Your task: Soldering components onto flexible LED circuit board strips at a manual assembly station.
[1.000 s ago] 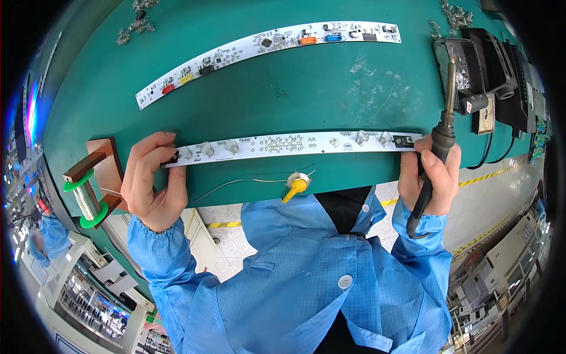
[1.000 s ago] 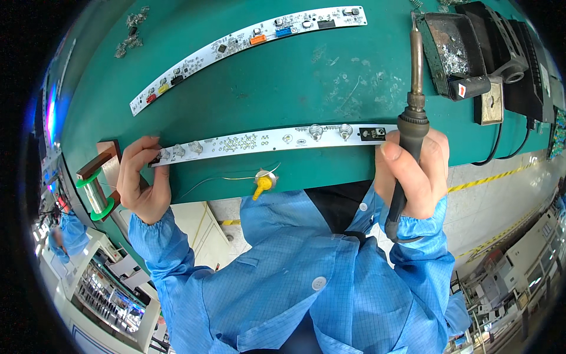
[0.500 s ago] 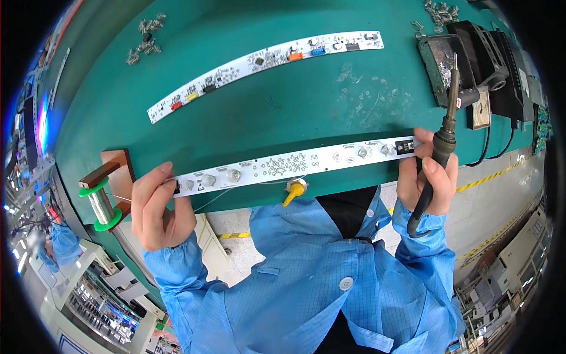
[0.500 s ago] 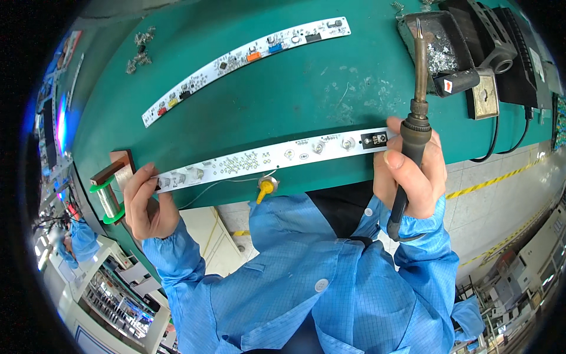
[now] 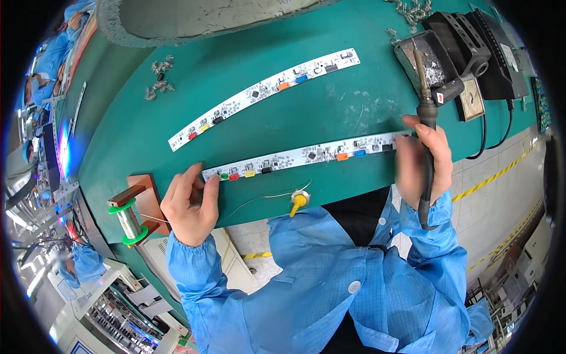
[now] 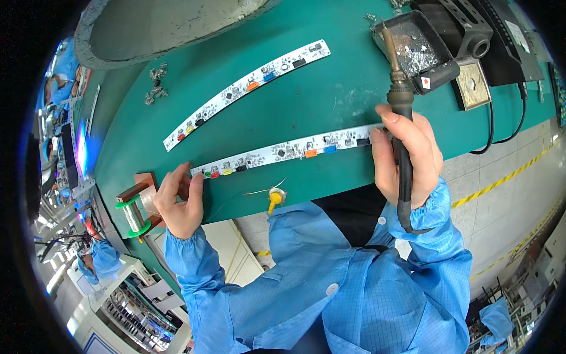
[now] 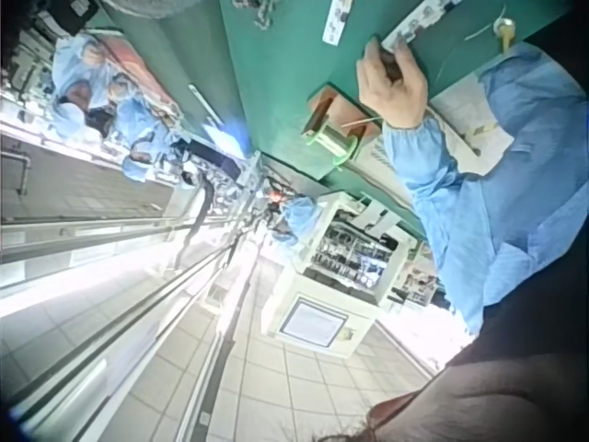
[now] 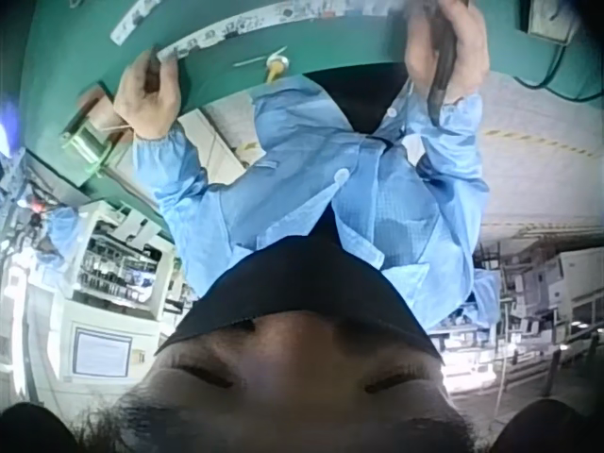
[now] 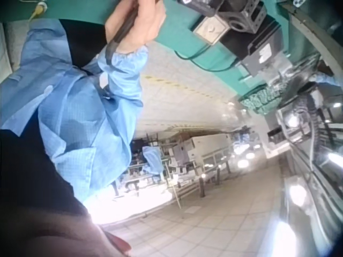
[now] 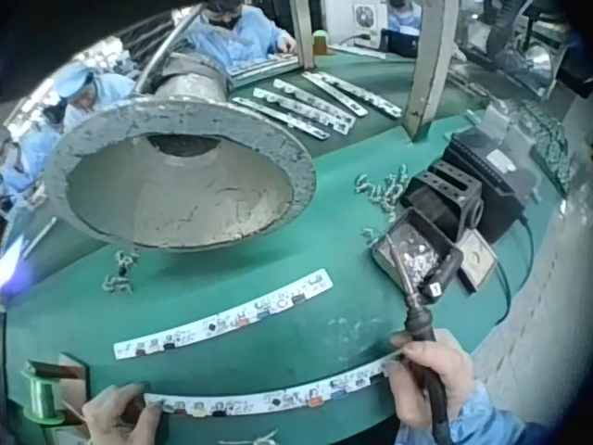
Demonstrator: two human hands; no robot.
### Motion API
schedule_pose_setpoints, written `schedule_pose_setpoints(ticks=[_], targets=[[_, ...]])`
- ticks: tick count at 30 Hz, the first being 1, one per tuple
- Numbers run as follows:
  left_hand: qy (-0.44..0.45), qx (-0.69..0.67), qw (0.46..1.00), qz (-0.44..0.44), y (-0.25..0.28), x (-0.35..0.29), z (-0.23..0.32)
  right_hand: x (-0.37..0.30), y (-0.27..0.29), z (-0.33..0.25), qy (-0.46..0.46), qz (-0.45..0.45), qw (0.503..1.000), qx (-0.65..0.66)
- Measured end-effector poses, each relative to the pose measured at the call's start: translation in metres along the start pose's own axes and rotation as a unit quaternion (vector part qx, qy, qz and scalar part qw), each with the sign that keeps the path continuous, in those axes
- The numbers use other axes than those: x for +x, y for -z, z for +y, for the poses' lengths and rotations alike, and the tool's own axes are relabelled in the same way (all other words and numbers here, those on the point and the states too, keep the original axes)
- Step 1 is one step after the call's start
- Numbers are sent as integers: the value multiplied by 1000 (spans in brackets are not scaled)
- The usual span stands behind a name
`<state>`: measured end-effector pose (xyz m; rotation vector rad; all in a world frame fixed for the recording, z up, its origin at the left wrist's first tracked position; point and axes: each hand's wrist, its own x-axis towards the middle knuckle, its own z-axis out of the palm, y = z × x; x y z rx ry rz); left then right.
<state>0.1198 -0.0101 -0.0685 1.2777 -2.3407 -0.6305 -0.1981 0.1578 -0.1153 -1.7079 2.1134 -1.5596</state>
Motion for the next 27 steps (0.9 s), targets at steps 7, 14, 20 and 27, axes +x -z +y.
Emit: schedule_pose_setpoints(ticks=[7,14,20,27], targets=[[-188,-7,982,32,2,13,35,2,0,-3,-5,-18,1000,-19],[-278,-48,955,-85,-42,26,65,7,0,-4,53,-49,996,-55],[-284,-24,953,-103,-55,10,73,13,-8,-6,87,-77,989,-94],[-284,-17,959,11,-81,12,88,13,-14,-4,72,-17,993,-96]])
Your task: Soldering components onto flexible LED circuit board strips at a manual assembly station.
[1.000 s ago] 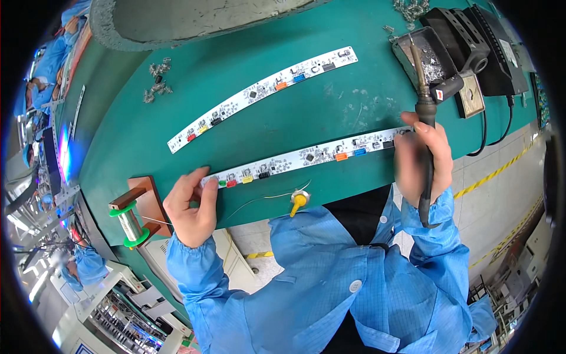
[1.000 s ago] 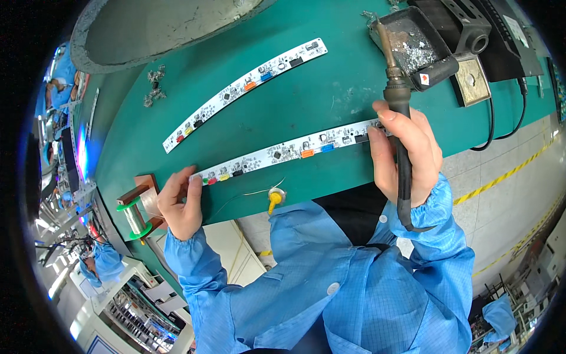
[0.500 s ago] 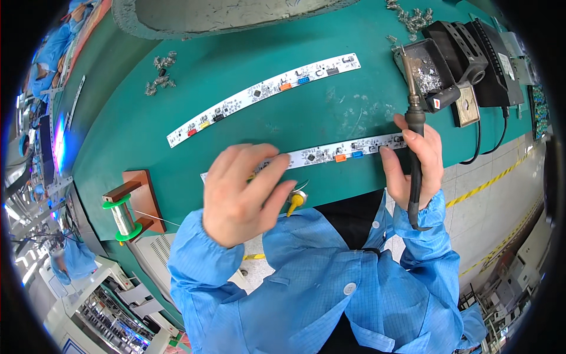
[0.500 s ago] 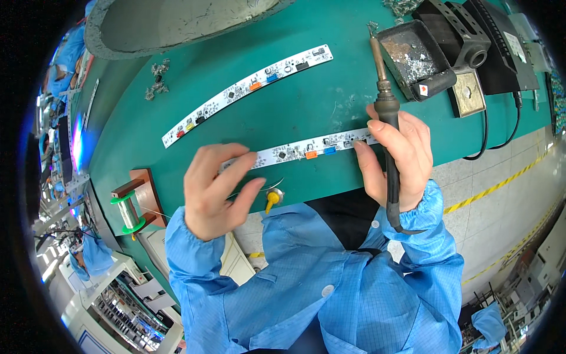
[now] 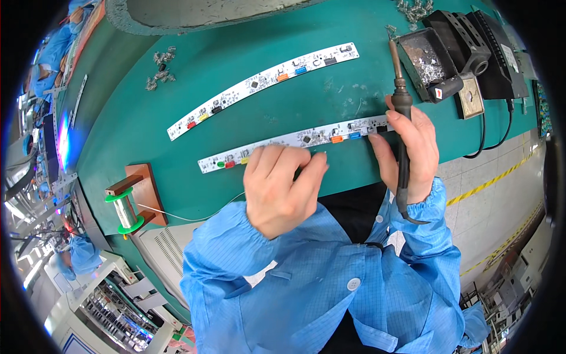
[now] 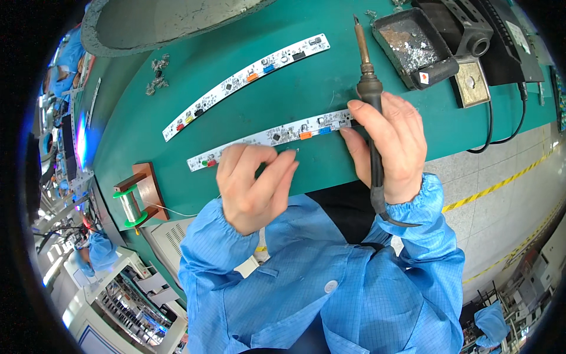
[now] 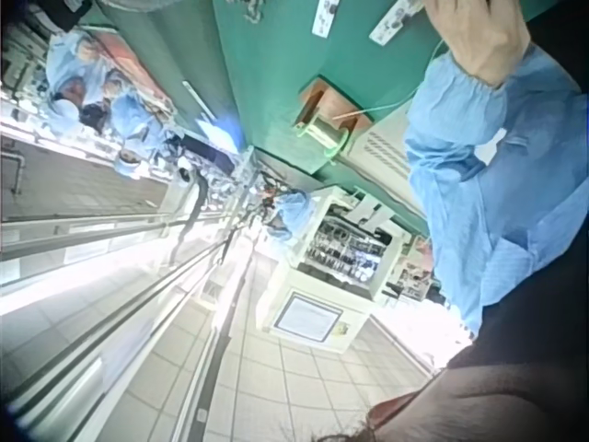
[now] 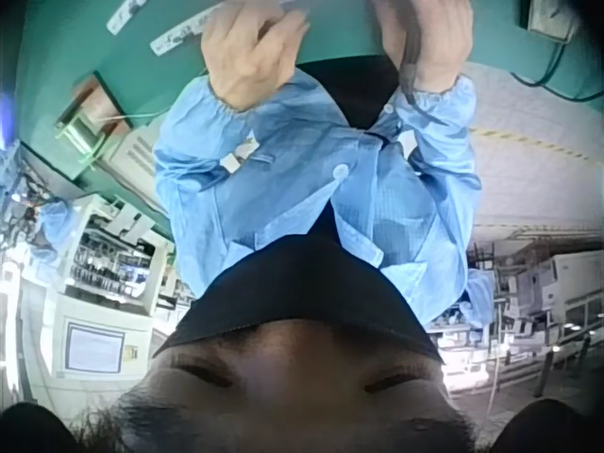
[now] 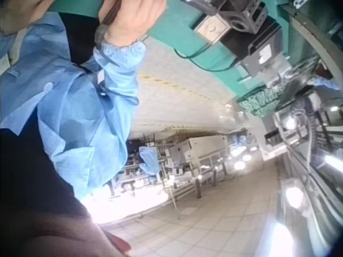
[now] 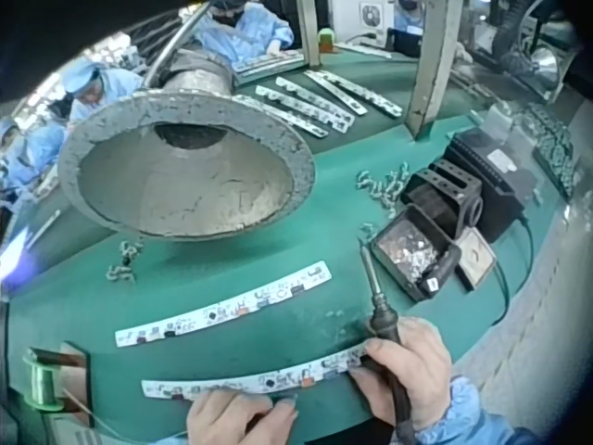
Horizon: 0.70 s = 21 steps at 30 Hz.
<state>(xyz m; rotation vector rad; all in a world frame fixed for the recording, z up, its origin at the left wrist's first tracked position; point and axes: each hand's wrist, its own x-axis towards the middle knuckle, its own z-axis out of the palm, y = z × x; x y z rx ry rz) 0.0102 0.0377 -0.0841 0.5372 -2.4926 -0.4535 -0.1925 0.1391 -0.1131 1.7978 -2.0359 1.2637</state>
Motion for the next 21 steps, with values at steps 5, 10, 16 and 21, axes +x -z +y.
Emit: schedule_pose_setpoints(ticks=[5,10,16,21], targets=[[35,-30,999,-9,-13,3,1,2,3,0,-5,1,1000,27],[33,-42,998,-24,-11,6,0,-1,5,-1,-17,4,999,47],[27,-43,997,-55,-11,6,-2,-2,4,0,-23,-1,998,61],[39,-4,999,9,-15,-1,1,-1,4,0,-22,8,998,61]])
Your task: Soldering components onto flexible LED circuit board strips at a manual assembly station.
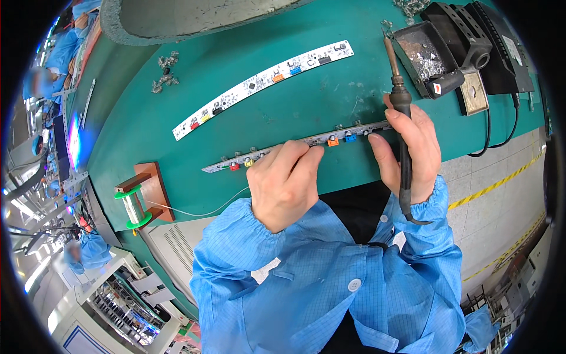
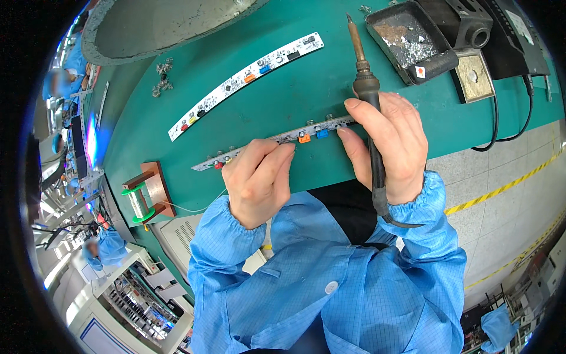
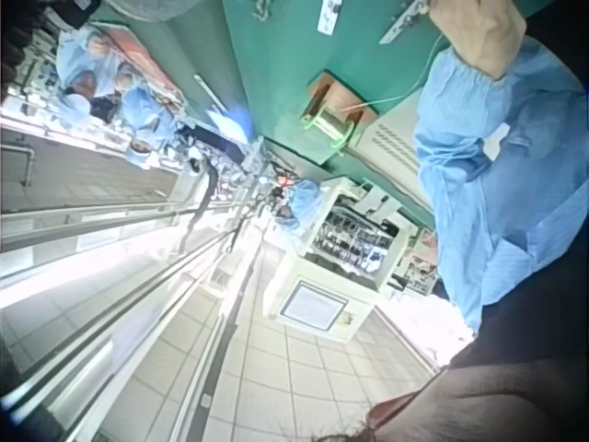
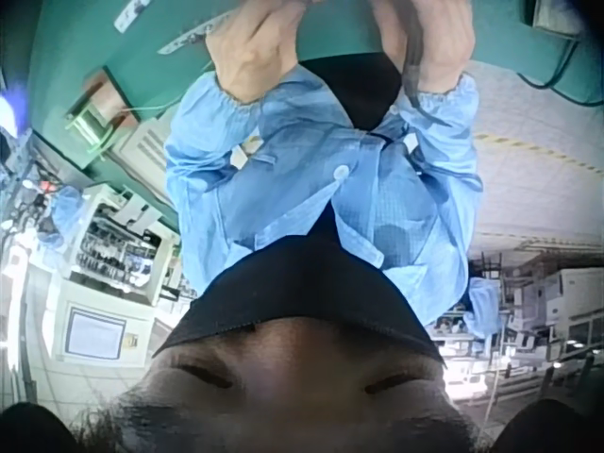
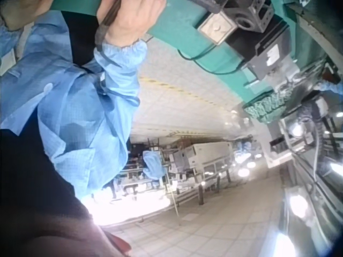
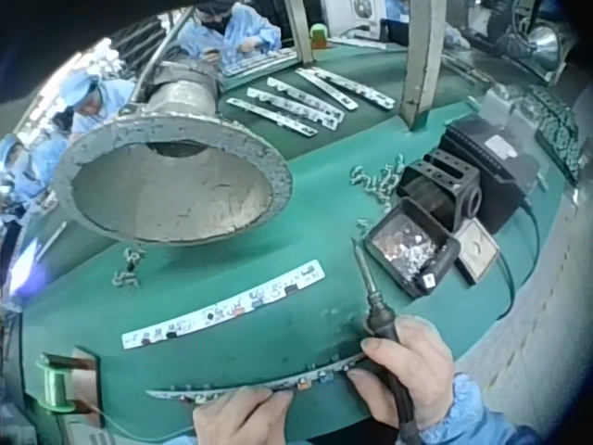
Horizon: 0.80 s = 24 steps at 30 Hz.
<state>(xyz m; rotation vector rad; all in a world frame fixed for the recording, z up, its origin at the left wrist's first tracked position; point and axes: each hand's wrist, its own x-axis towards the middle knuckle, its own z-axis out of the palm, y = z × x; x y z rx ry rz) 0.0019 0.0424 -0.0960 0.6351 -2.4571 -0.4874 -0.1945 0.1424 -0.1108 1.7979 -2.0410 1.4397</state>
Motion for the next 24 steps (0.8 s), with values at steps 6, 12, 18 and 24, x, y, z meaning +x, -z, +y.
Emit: schedule_pose_setpoints(ticks=[6,12,18,24], targets=[[14,-26,999,-16,0,-2,2,1,0,2,10,0,1000,2],[-8,-1,999,-34,2,0,3,0,1,3,15,3,1000,-3],[4,-19,998,-60,2,1,2,-1,1,3,8,8,1000,-1],[-25,-17,999,-18,12,-11,-1,-1,1,3,8,7,1000,10]])
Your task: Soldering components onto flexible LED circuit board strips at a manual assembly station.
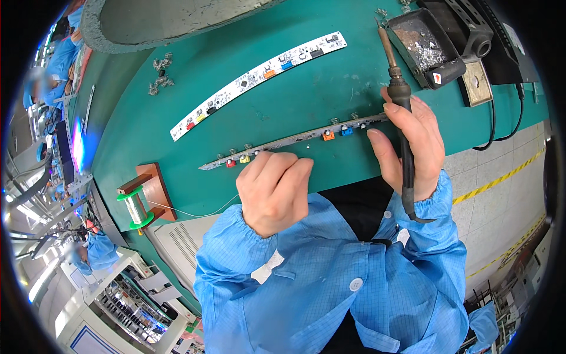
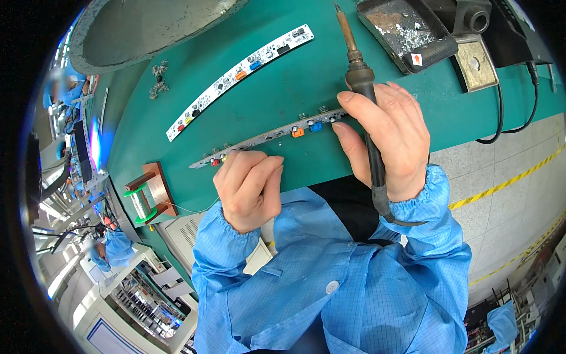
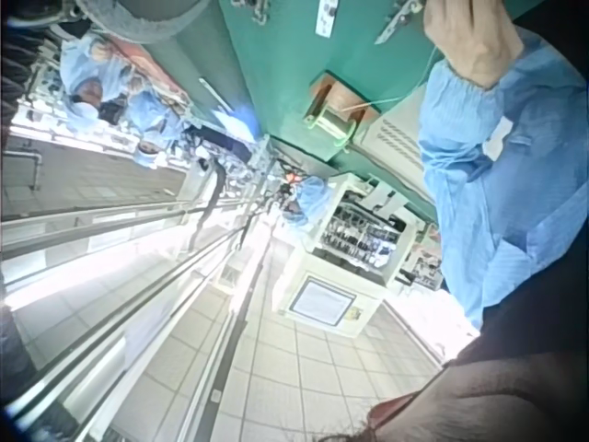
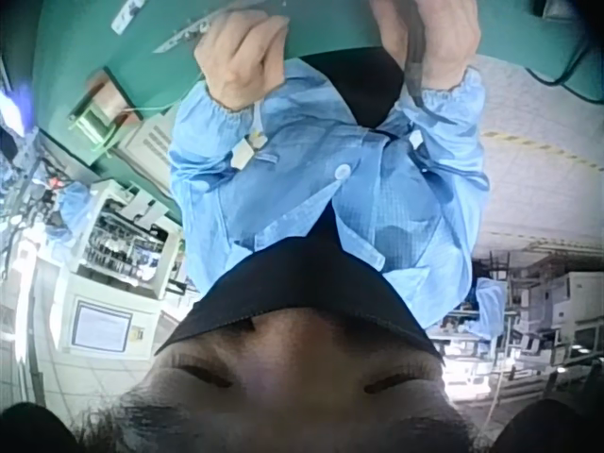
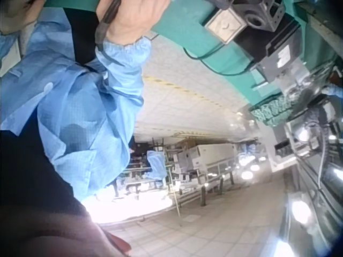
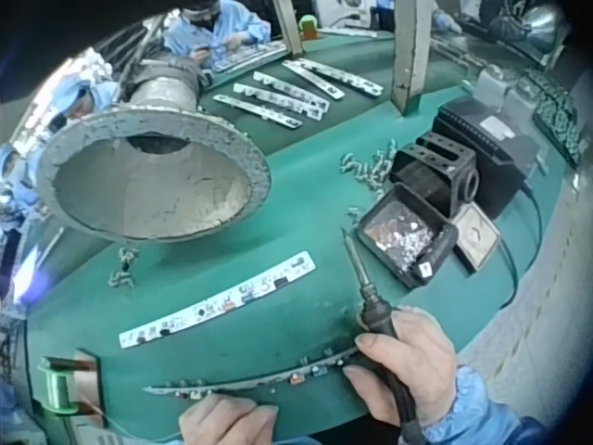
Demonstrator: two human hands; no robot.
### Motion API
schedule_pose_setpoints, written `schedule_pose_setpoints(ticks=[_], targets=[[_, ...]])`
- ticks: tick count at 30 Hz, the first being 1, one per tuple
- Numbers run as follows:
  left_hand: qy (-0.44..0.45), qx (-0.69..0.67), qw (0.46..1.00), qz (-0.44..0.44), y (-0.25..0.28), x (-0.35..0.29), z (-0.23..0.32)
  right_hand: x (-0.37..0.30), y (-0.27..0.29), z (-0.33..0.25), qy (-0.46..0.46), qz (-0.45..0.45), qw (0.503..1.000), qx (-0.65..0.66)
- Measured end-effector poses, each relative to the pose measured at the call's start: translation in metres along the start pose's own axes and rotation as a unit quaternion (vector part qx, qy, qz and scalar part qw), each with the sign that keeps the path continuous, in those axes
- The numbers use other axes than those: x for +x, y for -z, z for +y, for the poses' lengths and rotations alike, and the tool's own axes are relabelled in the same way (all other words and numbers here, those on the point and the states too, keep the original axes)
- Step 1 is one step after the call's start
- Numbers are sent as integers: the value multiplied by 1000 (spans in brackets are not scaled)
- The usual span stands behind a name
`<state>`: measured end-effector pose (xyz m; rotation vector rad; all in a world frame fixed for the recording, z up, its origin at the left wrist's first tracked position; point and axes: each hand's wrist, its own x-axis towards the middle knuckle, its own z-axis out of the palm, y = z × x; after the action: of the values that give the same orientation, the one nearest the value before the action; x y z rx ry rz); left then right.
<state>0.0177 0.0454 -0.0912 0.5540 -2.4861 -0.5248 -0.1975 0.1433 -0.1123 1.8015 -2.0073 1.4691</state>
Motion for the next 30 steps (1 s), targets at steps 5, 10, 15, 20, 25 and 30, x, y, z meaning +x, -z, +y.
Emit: schedule_pose_setpoints(ticks=[5,10,15,20,25,30], targets=[[39,46,998,23,5,-16,6,-3,6,-1,-2,-43,999,-4],[89,175,977,-81,0,-21,22,-5,5,1,-2,-42,999,0],[89,255,959,-82,-9,-31,29,-6,5,1,1,-42,999,-6],[96,202,971,-81,-3,-27,24,-6,5,1,1,-39,999,-9],[93,162,982,-27,-6,-29,16,-6,5,1,3,-48,999,-20],[101,79,991,41,-10,-30,11,-3,-1,-2,2,-7,1000,-8]])
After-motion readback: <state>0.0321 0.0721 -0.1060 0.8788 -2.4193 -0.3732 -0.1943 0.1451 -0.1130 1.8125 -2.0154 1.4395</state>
